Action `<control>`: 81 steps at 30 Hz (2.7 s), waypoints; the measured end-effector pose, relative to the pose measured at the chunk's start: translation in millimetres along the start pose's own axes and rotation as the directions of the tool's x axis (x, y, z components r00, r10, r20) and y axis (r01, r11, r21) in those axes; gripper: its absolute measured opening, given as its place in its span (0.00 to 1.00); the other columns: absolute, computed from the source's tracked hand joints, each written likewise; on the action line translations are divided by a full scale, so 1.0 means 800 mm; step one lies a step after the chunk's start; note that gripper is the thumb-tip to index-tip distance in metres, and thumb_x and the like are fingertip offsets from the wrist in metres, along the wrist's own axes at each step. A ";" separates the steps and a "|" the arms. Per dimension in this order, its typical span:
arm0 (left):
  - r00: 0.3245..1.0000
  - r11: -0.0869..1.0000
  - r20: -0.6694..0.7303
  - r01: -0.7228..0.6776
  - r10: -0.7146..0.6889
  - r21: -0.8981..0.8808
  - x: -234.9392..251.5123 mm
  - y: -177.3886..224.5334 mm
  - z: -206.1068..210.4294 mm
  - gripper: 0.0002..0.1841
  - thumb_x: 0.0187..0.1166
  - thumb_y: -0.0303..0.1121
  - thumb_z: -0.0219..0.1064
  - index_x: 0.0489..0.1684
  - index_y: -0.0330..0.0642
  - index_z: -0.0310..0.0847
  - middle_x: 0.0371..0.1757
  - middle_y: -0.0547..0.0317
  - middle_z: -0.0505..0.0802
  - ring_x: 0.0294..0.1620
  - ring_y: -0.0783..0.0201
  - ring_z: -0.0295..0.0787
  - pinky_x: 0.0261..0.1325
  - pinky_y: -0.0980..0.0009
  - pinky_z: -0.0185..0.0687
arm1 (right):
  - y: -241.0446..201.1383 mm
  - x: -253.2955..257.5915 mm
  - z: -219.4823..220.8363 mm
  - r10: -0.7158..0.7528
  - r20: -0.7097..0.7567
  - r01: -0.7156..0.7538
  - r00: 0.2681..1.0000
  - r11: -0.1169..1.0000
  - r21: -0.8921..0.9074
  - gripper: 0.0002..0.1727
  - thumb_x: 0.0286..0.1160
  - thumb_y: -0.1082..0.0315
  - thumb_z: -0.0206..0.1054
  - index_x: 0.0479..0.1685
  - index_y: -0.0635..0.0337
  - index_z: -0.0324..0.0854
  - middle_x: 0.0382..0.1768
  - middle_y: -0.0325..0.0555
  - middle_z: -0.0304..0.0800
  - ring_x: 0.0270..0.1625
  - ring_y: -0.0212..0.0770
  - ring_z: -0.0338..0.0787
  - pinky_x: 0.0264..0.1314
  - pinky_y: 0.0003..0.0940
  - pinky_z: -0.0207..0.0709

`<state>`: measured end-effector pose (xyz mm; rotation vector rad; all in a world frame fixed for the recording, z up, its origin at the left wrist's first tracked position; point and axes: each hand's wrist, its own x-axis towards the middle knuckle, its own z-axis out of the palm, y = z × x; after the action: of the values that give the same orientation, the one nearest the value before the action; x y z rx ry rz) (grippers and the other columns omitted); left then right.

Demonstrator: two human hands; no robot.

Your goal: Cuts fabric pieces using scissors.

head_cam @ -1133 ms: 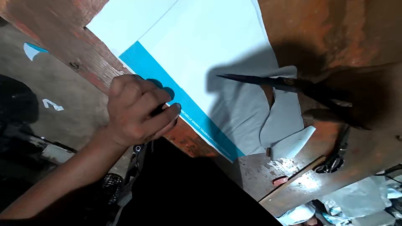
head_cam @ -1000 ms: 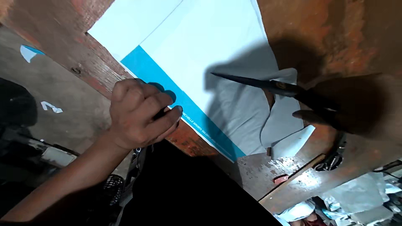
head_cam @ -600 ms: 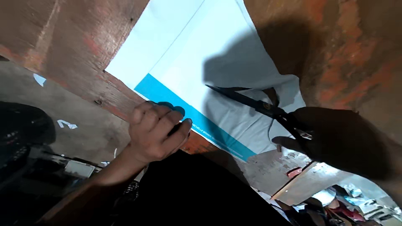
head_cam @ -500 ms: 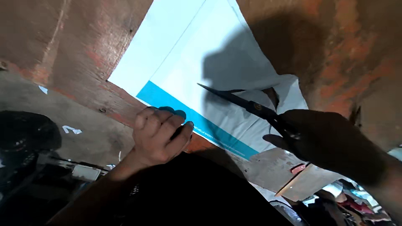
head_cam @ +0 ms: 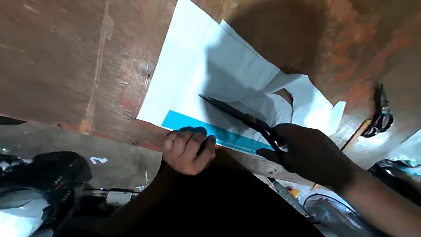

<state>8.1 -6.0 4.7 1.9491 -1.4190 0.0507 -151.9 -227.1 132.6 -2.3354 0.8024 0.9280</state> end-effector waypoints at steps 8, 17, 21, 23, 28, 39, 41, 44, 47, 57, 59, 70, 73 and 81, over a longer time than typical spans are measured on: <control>1.000 1.000 -0.007 -0.004 0.004 0.027 0.003 0.001 0.002 0.12 0.82 0.45 0.63 0.38 0.53 0.92 0.43 0.56 0.90 0.49 0.54 0.83 0.62 0.56 0.72 | -0.043 0.014 0.016 0.051 -0.070 -0.048 0.996 0.998 0.049 0.24 0.69 0.45 0.77 0.33 0.60 0.82 0.22 0.46 0.81 0.25 0.49 0.86 0.24 0.49 0.77; 0.999 0.999 0.006 -0.050 0.050 -0.003 0.003 -0.003 -0.001 0.11 0.79 0.41 0.65 0.43 0.51 0.93 0.48 0.53 0.92 0.52 0.50 0.84 0.61 0.53 0.73 | -0.099 0.061 -0.011 0.077 -0.028 -0.075 0.997 0.996 0.057 0.23 0.77 0.46 0.72 0.40 0.60 0.80 0.29 0.52 0.83 0.36 0.57 0.88 0.33 0.56 0.78; 0.998 0.998 -0.002 -0.067 0.067 -0.019 0.001 -0.005 0.000 0.11 0.80 0.41 0.66 0.43 0.48 0.93 0.47 0.52 0.93 0.53 0.49 0.86 0.59 0.51 0.74 | -0.106 0.067 -0.023 -0.048 -0.149 0.060 0.988 0.995 0.076 0.15 0.77 0.56 0.70 0.40 0.62 0.82 0.34 0.56 0.86 0.43 0.59 0.88 0.42 0.58 0.77; 0.997 0.991 -0.013 -0.076 0.075 -0.107 0.004 -0.008 -0.005 0.12 0.81 0.39 0.65 0.41 0.45 0.94 0.45 0.52 0.93 0.53 0.50 0.86 0.60 0.53 0.74 | -0.105 0.048 -0.028 -0.026 -0.162 0.049 0.986 0.990 0.134 0.15 0.76 0.55 0.72 0.37 0.60 0.82 0.32 0.52 0.83 0.41 0.54 0.86 0.41 0.56 0.75; 0.989 0.961 0.110 -0.067 0.100 -0.270 0.019 -0.031 -0.055 0.12 0.82 0.33 0.64 0.47 0.37 0.92 0.52 0.44 0.92 0.59 0.50 0.86 0.66 0.56 0.79 | -0.050 -0.102 0.090 0.091 -0.205 0.032 0.974 0.850 0.526 0.15 0.72 0.54 0.78 0.46 0.53 0.84 0.25 0.40 0.82 0.24 0.40 0.81 0.25 0.42 0.77; 0.484 0.904 0.793 -0.383 0.370 -0.189 0.161 -0.018 -0.055 0.16 0.79 0.26 0.60 0.61 0.37 0.87 0.55 0.37 0.90 0.59 0.36 0.87 0.63 0.36 0.79 | -0.119 -0.262 0.370 0.459 -0.058 -0.050 0.886 0.220 0.974 0.27 0.62 0.38 0.74 0.45 0.52 0.85 0.25 0.27 0.82 0.22 0.22 0.78 0.23 0.23 0.75; 0.408 0.888 0.833 -0.417 0.374 -0.194 0.172 -0.018 -0.053 0.15 0.80 0.25 0.60 0.58 0.39 0.88 0.53 0.38 0.89 0.58 0.37 0.87 0.61 0.36 0.80 | -0.140 -0.251 0.371 0.456 -0.042 -0.048 0.889 0.185 0.981 0.24 0.64 0.41 0.73 0.45 0.51 0.85 0.26 0.27 0.83 0.24 0.22 0.78 0.25 0.24 0.74; 0.417 0.867 0.791 -0.418 0.448 -0.271 0.180 -0.033 -0.059 0.15 0.80 0.28 0.59 0.57 0.40 0.90 0.55 0.40 0.89 0.60 0.41 0.86 0.64 0.40 0.80 | -0.166 -0.226 0.361 0.465 -0.039 -0.035 0.885 0.150 0.988 0.24 0.64 0.40 0.72 0.44 0.51 0.85 0.26 0.28 0.82 0.25 0.23 0.79 0.27 0.26 0.76; 0.461 0.856 0.739 -0.411 0.491 -0.313 0.187 -0.055 -0.066 0.16 0.81 0.29 0.57 0.58 0.39 0.90 0.56 0.40 0.89 0.59 0.43 0.87 0.64 0.44 0.81 | -0.198 -0.198 0.342 0.471 -0.024 -0.016 0.882 0.081 0.997 0.26 0.63 0.35 0.71 0.42 0.49 0.85 0.25 0.26 0.82 0.24 0.22 0.80 0.27 0.26 0.78; 0.362 0.634 0.533 -0.572 0.765 -0.521 0.188 -0.126 -0.048 0.15 0.85 0.40 0.61 0.50 0.41 0.91 0.54 0.42 0.91 0.58 0.40 0.84 0.58 0.46 0.78 | -0.363 -0.075 0.261 0.600 0.023 0.181 0.799 -0.278 0.943 0.29 0.68 0.32 0.71 0.44 0.49 0.85 0.26 0.23 0.85 0.26 0.21 0.83 0.30 0.20 0.81; 0.359 0.598 0.484 -0.574 0.798 -0.560 0.184 -0.136 -0.042 0.15 0.85 0.42 0.64 0.49 0.41 0.92 0.54 0.41 0.91 0.59 0.40 0.84 0.60 0.46 0.76 | -0.392 -0.052 0.244 0.639 0.046 0.219 0.768 -0.329 0.918 0.26 0.71 0.36 0.71 0.43 0.50 0.84 0.26 0.23 0.84 0.26 0.20 0.82 0.29 0.19 0.80; 0.355 0.551 0.422 -0.568 0.834 -0.611 0.179 -0.149 -0.031 0.14 0.85 0.42 0.64 0.50 0.44 0.90 0.56 0.40 0.91 0.61 0.39 0.83 0.59 0.45 0.71 | -0.440 0.016 0.205 0.772 0.087 0.301 0.630 -0.346 0.889 0.22 0.76 0.42 0.70 0.38 0.53 0.83 0.22 0.26 0.80 0.22 0.20 0.78 0.24 0.18 0.75; 0.371 0.558 0.417 -0.557 0.830 -0.615 0.178 -0.149 -0.030 0.13 0.84 0.42 0.65 0.50 0.44 0.90 0.56 0.41 0.91 0.60 0.40 0.83 0.59 0.45 0.71 | -0.438 0.019 0.201 0.785 0.106 0.287 0.611 -0.344 0.894 0.22 0.76 0.42 0.70 0.37 0.53 0.82 0.22 0.27 0.81 0.22 0.21 0.79 0.23 0.19 0.76; 0.371 0.553 0.410 -0.565 0.833 -0.612 0.181 -0.148 -0.027 0.13 0.84 0.42 0.65 0.49 0.45 0.91 0.55 0.42 0.91 0.59 0.41 0.84 0.57 0.46 0.73 | -0.440 0.020 0.196 0.797 0.116 0.296 0.593 -0.350 0.889 0.21 0.76 0.43 0.71 0.38 0.53 0.82 0.21 0.27 0.80 0.20 0.22 0.79 0.22 0.20 0.76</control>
<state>173.2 -95.0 20.8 0.8551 -2.4843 -0.5554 26.4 113.4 99.9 -0.5368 1.6949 -0.7232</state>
